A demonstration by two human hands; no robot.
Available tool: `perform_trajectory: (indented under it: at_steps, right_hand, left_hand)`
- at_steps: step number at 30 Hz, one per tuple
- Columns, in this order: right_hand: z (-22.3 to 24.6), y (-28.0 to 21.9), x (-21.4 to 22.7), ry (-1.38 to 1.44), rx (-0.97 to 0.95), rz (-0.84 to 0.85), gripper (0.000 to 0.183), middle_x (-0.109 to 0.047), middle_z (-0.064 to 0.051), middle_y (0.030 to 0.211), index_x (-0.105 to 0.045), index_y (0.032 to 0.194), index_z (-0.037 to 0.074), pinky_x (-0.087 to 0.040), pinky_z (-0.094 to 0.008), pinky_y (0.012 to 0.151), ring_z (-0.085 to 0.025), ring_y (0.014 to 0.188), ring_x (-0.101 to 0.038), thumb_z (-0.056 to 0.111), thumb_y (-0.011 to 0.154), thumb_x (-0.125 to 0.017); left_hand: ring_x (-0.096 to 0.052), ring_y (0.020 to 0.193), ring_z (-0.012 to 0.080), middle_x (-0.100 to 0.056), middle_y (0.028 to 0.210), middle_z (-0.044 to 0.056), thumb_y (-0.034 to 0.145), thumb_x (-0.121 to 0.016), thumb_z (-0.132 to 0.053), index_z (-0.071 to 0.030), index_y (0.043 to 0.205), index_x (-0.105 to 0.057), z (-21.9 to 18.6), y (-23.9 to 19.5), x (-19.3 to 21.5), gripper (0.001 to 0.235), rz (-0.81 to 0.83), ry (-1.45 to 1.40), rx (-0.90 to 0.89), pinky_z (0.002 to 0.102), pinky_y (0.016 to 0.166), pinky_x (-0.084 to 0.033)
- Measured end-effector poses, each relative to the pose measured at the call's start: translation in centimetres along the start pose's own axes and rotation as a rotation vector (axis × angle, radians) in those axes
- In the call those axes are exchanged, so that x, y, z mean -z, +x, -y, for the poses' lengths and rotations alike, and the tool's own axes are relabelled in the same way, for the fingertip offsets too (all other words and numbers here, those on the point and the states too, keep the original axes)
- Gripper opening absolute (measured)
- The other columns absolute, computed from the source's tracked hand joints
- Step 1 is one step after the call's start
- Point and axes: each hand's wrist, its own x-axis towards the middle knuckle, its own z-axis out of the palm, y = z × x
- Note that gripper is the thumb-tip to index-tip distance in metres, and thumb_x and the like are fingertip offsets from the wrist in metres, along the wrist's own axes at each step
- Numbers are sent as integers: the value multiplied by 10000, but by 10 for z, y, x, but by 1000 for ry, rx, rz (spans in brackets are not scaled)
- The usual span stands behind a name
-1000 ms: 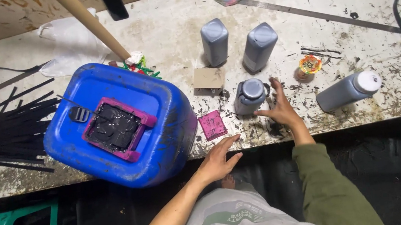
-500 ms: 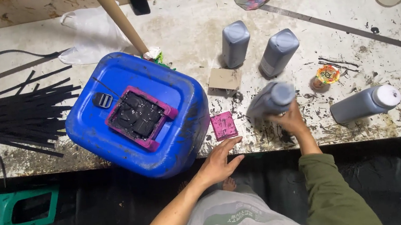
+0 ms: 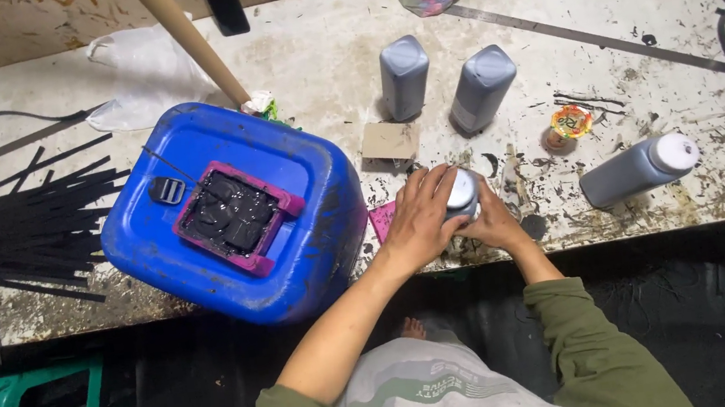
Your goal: Refilling a dye reservoir from large plastic bottles in a leather workshop
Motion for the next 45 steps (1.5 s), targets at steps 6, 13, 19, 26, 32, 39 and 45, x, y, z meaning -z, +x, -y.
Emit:
perform_trajectory:
  at_steps: [6, 13, 19, 26, 32, 39, 45]
  right_hand:
    - [-7, -13, -5, 16, -58, 51, 1104, -508, -310, 1360, -301, 1518, -24, -494, -678, 1016, -562, 1265, -512, 120, 632, -943]
    - [-10, -13, -11, 0, -48, 60, 1016, -522, -303, 1311, -358, 1455, -24, -543, -671, 938, -570, 1191, -557, 240, 673, -951]
    - [-21, -16, -22, -77, -47, 29, 952, -530, -282, 1324, -384, 1446, 8, -559, -660, 903, -549, 1166, -585, 325, 724, -918]
    - [-25, -19, -31, -88, -46, -18, 905, -585, -217, 1274, -453, 1404, 65, -567, -649, 840, -519, 1091, -636, 309, 675, -932]
    - [-26, -28, -37, -123, -54, -59, 898, -587, -231, 1244, -444, 1401, 41, -568, -651, 800, -525, 1041, -650, 319, 698, -928]
    - [7, -34, -39, -168, -113, -215, 839, -530, -229, 1196, -437, 1364, -24, -547, -594, 903, -502, 1085, -610, 206, 692, -883]
    - [36, -36, -40, -175, -114, -205, 801, -512, -214, 1160, -411, 1360, -69, -527, -566, 952, -450, 1109, -598, 200, 736, -834]
  left_hand:
    - [-491, 1238, 352, -560, 1304, 144, 843, -796, -271, -65, 1452, -501, 20, 17, -20, 707, 170, 235, -60, 487, 952, -448]
    - [-527, 1041, 310, -568, 1071, 173, 830, -815, -256, 46, 1286, -587, 15, 20, -15, 592, 173, 295, -95, 420, 864, -442]
    - [-519, 1000, 338, -530, 1022, 190, 824, -813, -262, 90, 1252, -548, 20, 11, -23, 615, 114, 326, -122, 462, 927, -431]
    - [-524, 1029, 387, -526, 1044, 227, 834, -782, -309, 108, 1282, -513, 22, 7, -26, 669, 84, 366, -114, 519, 1026, -399]
    - [-523, 1015, 401, -526, 1012, 230, 837, -770, -287, 109, 1252, -520, 27, 6, -43, 626, 45, 323, -64, 544, 1007, -395]
    - [-528, 971, 405, -514, 935, 219, 795, -705, -499, 82, 1063, -558, 27, 14, -43, 657, -190, 307, -9, 542, 941, -405]
    - [-562, 1074, 388, -576, 1071, 269, 947, -555, -485, 125, 1307, -518, -31, -11, 28, 709, -17, 184, 46, 561, 997, -398]
